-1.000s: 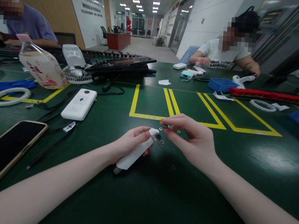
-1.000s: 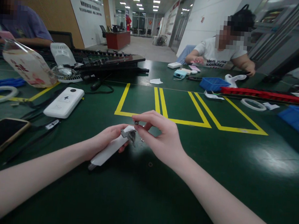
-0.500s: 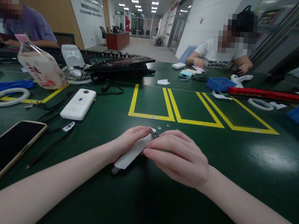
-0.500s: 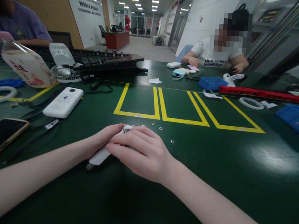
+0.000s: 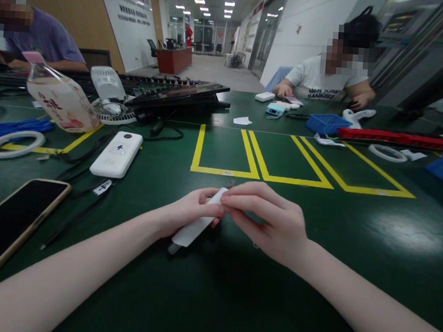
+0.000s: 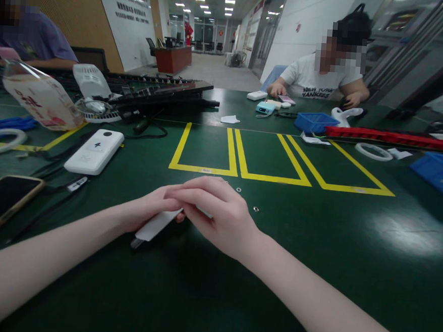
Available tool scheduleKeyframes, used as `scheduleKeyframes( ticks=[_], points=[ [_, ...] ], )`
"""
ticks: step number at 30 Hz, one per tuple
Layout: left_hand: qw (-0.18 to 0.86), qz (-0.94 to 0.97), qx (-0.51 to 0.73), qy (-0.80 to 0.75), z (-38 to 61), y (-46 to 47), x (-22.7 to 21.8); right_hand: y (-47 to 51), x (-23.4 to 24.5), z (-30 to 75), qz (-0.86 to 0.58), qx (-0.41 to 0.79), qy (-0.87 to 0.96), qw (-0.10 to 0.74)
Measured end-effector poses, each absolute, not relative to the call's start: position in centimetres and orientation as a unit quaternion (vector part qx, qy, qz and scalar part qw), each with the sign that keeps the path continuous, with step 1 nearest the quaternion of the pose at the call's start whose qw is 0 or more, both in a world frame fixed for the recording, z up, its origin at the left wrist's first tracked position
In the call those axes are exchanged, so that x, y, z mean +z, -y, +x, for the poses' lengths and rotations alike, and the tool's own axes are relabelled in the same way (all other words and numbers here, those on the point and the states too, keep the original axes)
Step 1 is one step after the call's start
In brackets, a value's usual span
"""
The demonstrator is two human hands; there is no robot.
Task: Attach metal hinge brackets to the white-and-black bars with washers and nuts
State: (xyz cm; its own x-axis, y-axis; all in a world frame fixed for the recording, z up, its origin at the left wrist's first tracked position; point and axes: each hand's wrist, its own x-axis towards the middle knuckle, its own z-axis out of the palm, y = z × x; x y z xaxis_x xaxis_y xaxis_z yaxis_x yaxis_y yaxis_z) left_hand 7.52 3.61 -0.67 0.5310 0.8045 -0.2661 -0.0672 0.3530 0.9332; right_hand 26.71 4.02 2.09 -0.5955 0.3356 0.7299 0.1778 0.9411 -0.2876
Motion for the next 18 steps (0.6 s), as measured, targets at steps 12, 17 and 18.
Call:
scheduleKeyframes(
  ticks=[12, 17, 18],
  points=[
    [0.706, 0.504, 0.304, -0.393, 7.9, -3.7, -1.3, -2.9, 2.9, 25.9, -0.269, 0.295, 0.791, 0.465],
    [0.683, 0.52, 0.302, -0.415, 8.3, -3.4, -1.0, -2.5, 3.0, 25.7, -0.287, 0.284, 0.781, 0.476],
    [0.68, 0.522, 0.302, -0.417, 8.4, -3.4, -1.0, -2.4, 3.0, 25.6, -0.29, 0.281, 0.781, 0.476]
  ],
)
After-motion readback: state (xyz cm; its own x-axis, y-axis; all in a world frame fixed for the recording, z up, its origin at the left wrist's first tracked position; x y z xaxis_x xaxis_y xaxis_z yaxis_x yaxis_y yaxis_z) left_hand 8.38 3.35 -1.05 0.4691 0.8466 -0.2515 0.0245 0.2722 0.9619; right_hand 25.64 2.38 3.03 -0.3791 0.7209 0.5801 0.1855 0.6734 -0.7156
